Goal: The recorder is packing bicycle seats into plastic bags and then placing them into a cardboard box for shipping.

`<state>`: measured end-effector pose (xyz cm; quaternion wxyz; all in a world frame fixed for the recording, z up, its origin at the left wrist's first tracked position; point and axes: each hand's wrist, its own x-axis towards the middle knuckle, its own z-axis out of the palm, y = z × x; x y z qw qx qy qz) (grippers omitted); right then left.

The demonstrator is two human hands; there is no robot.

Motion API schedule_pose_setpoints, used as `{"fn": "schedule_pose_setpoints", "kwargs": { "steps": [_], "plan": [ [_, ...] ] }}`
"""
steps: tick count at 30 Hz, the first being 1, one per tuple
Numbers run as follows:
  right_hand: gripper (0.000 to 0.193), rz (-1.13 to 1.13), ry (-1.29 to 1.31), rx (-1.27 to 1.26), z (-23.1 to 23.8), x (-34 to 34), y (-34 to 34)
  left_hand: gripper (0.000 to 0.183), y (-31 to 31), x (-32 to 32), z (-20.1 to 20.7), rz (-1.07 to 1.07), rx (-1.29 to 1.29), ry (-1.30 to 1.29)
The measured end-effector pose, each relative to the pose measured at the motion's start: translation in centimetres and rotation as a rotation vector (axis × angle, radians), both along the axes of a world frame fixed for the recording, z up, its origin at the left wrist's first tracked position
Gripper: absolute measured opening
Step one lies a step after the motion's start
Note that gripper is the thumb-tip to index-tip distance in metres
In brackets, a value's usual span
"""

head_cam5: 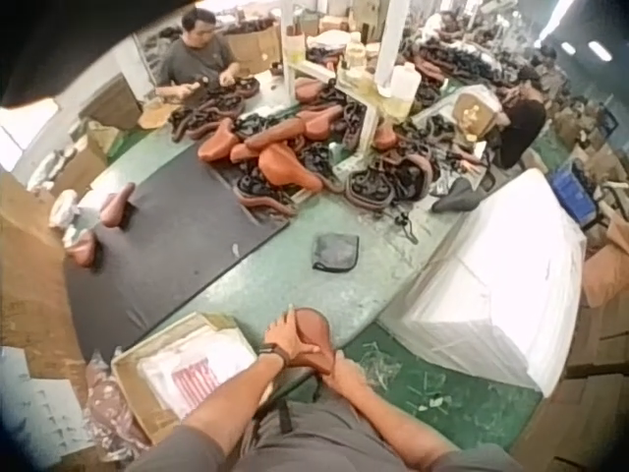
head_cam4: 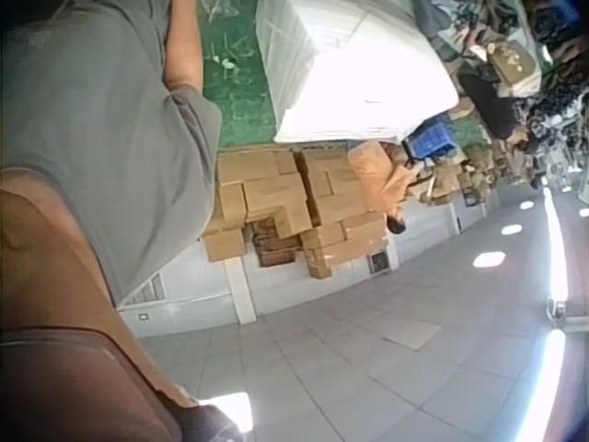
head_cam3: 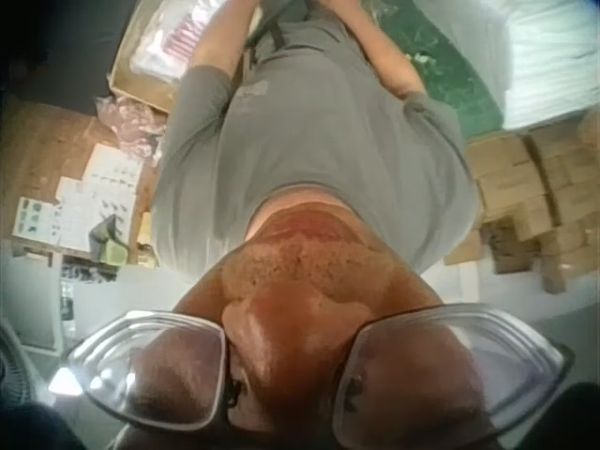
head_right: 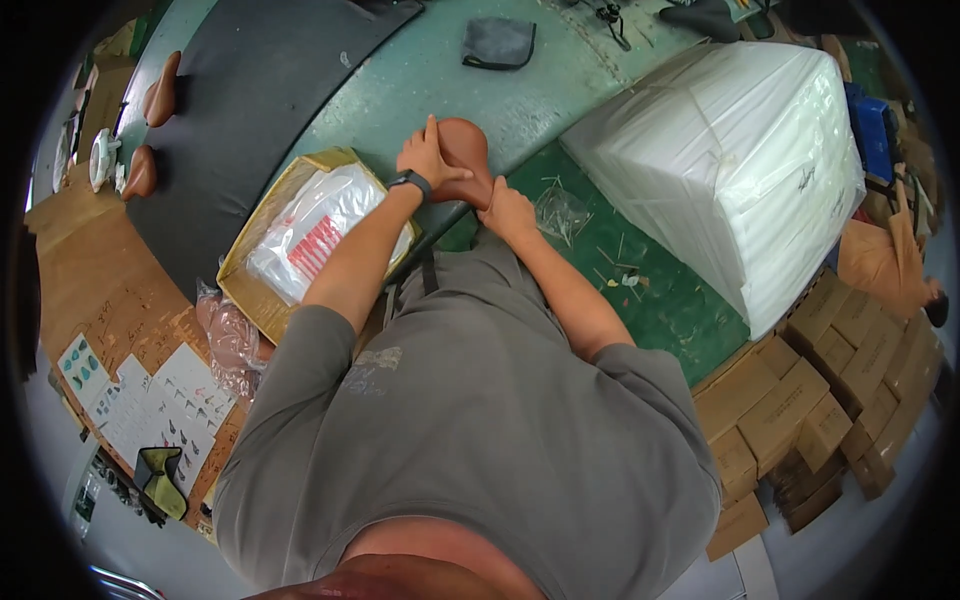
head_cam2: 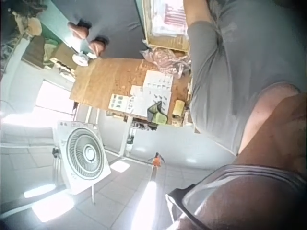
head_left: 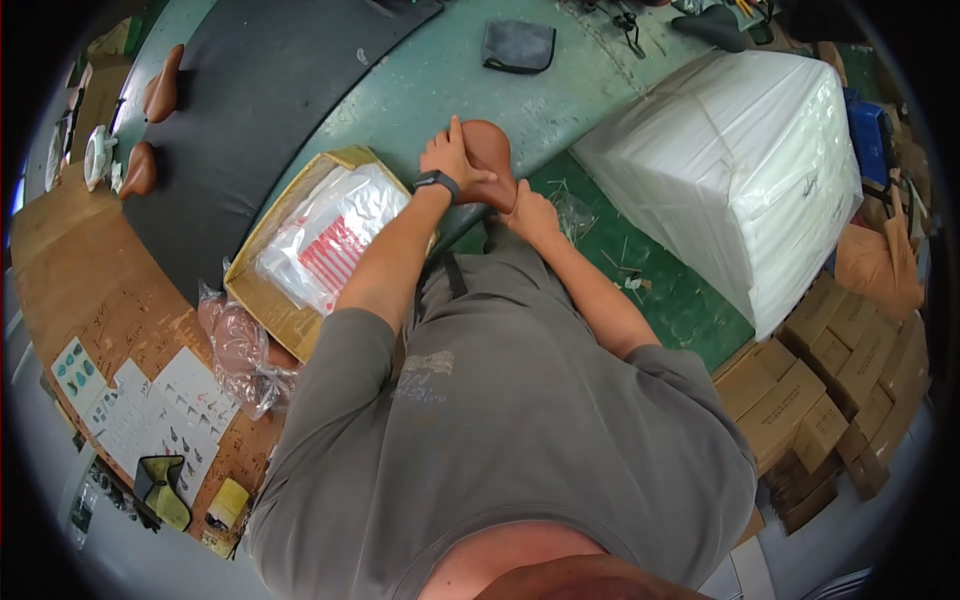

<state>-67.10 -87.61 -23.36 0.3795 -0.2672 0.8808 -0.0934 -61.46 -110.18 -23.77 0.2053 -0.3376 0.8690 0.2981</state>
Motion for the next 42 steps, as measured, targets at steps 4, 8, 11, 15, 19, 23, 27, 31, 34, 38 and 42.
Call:
{"fn": "schedule_pose_setpoints", "kwargs": {
  "steps": [4,8,11,15,19,23,27,31,34,38,42],
  "plan": [
    [0.064,0.037,-0.033,-0.048,-0.2,-0.5,-0.3,0.104,-5.4,2.0,-2.4,-0.013,0.034,0.111],
    [0.075,0.114,0.094,-0.283,-2.1,-0.8,0.3,0.034,-5.6,4.9,-3.0,0.151,-0.097,0.485],
    [0.069,-0.418,-0.881,-0.258,1.6,-2.2,0.4,0.021,-1.5,8.6,2.4,0.517,-0.226,0.879],
    [0.064,-0.828,-1.648,-0.124,4.0,-4.8,3.5,0.022,-1.0,18.4,0.8,1.021,-0.244,0.571],
    [0.049,-0.673,-1.229,-0.061,3.6,-4.4,0.7,0.028,-0.5,25.2,-7.4,0.795,-0.188,0.149],
    [0.053,-0.456,-1.227,0.006,3.8,-2.7,-3.7,0.037,-0.9,26.6,-10.3,0.956,-0.132,0.235],
    [0.048,-0.556,-1.181,-0.032,2.2,-0.6,-4.7,0.026,1.9,24.1,-7.4,0.825,-0.46,0.306],
    [0.046,-0.506,-1.126,-0.064,3.7,1.0,-5.4,0.032,-0.4,25.1,-8.4,1.022,-0.182,0.173],
    [0.052,-0.275,-1.112,-0.257,8.0,3.7,-4.0,0.03,-1.7,29.6,-8.1,1.132,0.015,0.401],
    [0.063,-0.186,-1.221,-0.356,12.4,8.2,-7.1,0.031,-1.9,35.4,-4.8,1.253,0.462,0.916],
    [0.078,-0.041,-1.38,-0.342,11.0,15.0,-15.1,0.027,-1.4,39.1,2.4,0.833,0.322,0.856]
  ]
}}
